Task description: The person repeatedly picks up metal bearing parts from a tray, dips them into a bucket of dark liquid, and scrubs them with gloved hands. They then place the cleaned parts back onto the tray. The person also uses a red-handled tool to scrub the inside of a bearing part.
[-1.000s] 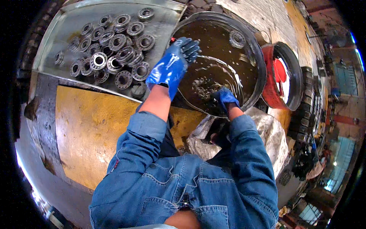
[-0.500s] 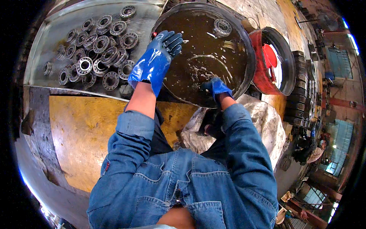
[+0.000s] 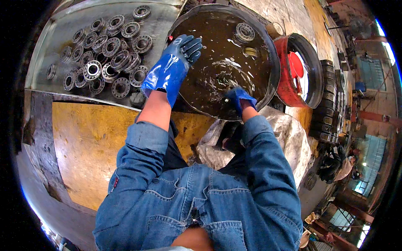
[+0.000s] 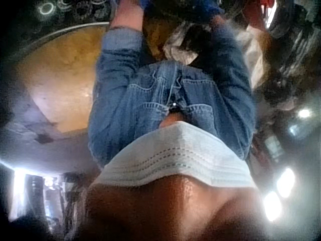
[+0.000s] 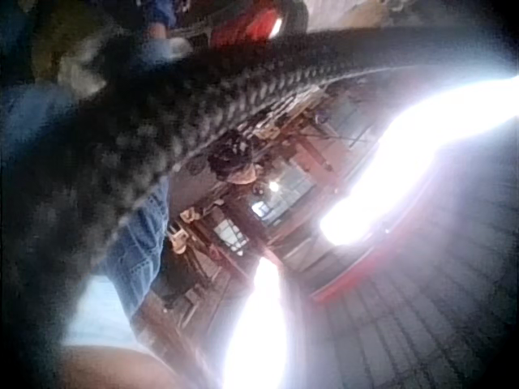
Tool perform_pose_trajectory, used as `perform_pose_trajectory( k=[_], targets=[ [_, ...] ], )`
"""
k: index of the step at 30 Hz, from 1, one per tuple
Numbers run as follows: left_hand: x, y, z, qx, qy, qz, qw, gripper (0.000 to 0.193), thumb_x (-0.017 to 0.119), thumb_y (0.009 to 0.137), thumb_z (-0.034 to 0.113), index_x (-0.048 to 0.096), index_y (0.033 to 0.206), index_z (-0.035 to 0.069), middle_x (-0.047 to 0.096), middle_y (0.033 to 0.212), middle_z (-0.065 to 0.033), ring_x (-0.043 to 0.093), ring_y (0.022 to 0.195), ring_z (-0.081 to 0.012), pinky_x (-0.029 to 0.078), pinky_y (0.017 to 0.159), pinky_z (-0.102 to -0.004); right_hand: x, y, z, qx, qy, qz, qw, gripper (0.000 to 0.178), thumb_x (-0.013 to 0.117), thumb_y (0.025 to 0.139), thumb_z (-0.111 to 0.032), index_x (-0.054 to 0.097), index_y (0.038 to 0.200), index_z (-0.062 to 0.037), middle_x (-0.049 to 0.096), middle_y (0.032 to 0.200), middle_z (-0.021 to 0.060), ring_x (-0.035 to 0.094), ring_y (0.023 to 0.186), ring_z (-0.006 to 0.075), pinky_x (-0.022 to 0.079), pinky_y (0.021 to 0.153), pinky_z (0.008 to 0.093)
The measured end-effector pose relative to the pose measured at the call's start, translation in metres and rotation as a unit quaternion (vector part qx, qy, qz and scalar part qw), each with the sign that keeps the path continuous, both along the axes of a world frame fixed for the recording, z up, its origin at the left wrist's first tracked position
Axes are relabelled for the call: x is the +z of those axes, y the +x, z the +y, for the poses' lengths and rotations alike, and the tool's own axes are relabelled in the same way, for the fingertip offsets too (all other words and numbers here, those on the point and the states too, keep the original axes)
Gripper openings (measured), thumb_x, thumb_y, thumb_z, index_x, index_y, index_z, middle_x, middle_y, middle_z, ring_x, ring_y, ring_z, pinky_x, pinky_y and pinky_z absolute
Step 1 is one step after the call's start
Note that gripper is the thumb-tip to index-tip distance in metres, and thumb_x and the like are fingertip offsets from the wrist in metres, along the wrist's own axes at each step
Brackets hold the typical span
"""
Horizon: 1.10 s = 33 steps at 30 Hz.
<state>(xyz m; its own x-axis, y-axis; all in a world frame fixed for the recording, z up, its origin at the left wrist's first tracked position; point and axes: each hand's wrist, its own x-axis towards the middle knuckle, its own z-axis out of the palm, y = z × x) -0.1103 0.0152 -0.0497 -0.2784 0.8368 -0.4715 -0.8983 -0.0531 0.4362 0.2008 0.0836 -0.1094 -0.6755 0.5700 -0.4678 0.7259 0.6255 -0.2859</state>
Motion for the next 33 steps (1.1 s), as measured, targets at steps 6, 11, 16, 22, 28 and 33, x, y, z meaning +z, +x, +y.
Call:
perform_pose_trajectory(
  k=[6, 11, 16, 22, 28, 33],
  targets=[
    [-0.011, 0.004, 0.006, -0.011, 0.022, 0.007, 1.000, 0.032, 0.054, 0.105, 0.033, 0.063, 0.125, 0.010, 0.072, 0.127, -0.0128, 0.071, 0.110, -0.0288, 0.056, 0.090, -0.0405, -0.025, -0.041, 0.002, 0.084, 0.093, -0.207, 0.970, 0.040, 0.050, 0.101, -0.039, 0.075, 0.110, -0.0096, 0.073, 0.117, 0.0199, 0.071, 0.104, 0.0356, 0.054, 0.087, 0.0470],
    [-0.009, 0.003, 0.002, -0.008, 0.019, -0.001, 1.000, 0.033, 0.054, 0.105, 0.034, 0.063, 0.125, 0.009, 0.073, 0.125, -0.0130, 0.072, 0.107, -0.0291, 0.057, 0.085, -0.0409, 0.001, -0.064, 0.004, 0.129, 0.038, -0.297, 0.945, 0.041, 0.068, 0.088, -0.035, 0.074, 0.122, -0.0118, 0.073, 0.116, 0.0222, 0.071, 0.107, 0.0393, 0.055, 0.092, 0.0470],
    [-0.004, 0.008, 0.010, -0.012, 0.020, -0.007, 1.000, 0.035, 0.053, 0.106, 0.035, 0.063, 0.126, 0.009, 0.073, 0.124, -0.0140, 0.073, 0.104, -0.0286, 0.057, 0.085, -0.0408, -0.007, -0.009, -0.002, -0.135, -0.074, 0.042, 0.987, 0.048, 0.072, 0.088, -0.036, 0.071, 0.121, -0.0008, 0.073, 0.119, 0.0229, 0.071, 0.109, 0.0377, 0.055, 0.092, 0.0451],
    [0.002, 0.011, 0.009, -0.025, 0.015, 0.013, 1.000, 0.036, 0.052, 0.106, 0.036, 0.064, 0.126, 0.009, 0.073, 0.124, -0.0127, 0.072, 0.107, -0.0275, 0.056, 0.090, -0.0404, -0.016, -0.062, 0.005, 0.071, 0.058, -0.239, 0.967, 0.039, 0.064, 0.092, -0.034, 0.073, 0.118, -0.0066, 0.072, 0.120, 0.0211, 0.069, 0.111, 0.0387, 0.054, 0.093, 0.0493],
    [-0.009, 0.004, 0.005, -0.012, 0.019, -0.003, 1.000, 0.037, 0.052, 0.106, 0.037, 0.063, 0.128, 0.010, 0.074, 0.124, -0.0114, 0.072, 0.110, -0.0276, 0.054, 0.092, -0.0413, 0.000, -0.038, 0.000, -0.103, -0.036, -0.119, 0.987, 0.036, 0.069, 0.088, -0.036, 0.075, 0.114, -0.0111, 0.072, 0.116, 0.0224, 0.069, 0.107, 0.0394, 0.054, 0.093, 0.0458],
    [-0.002, 0.016, 0.012, -0.027, 0.039, 0.018, 0.999, 0.036, 0.051, 0.106, 0.036, 0.063, 0.128, 0.010, 0.074, 0.124, -0.0125, 0.072, 0.110, -0.0278, 0.055, 0.092, -0.0411, -0.016, -0.015, 0.006, -0.066, 0.013, -0.040, 0.997, 0.030, 0.071, 0.087, -0.028, 0.075, 0.112, -0.0134, 0.072, 0.111, 0.0234, 0.069, 0.105, 0.0405, 0.055, 0.090, 0.0477]
  ],
)
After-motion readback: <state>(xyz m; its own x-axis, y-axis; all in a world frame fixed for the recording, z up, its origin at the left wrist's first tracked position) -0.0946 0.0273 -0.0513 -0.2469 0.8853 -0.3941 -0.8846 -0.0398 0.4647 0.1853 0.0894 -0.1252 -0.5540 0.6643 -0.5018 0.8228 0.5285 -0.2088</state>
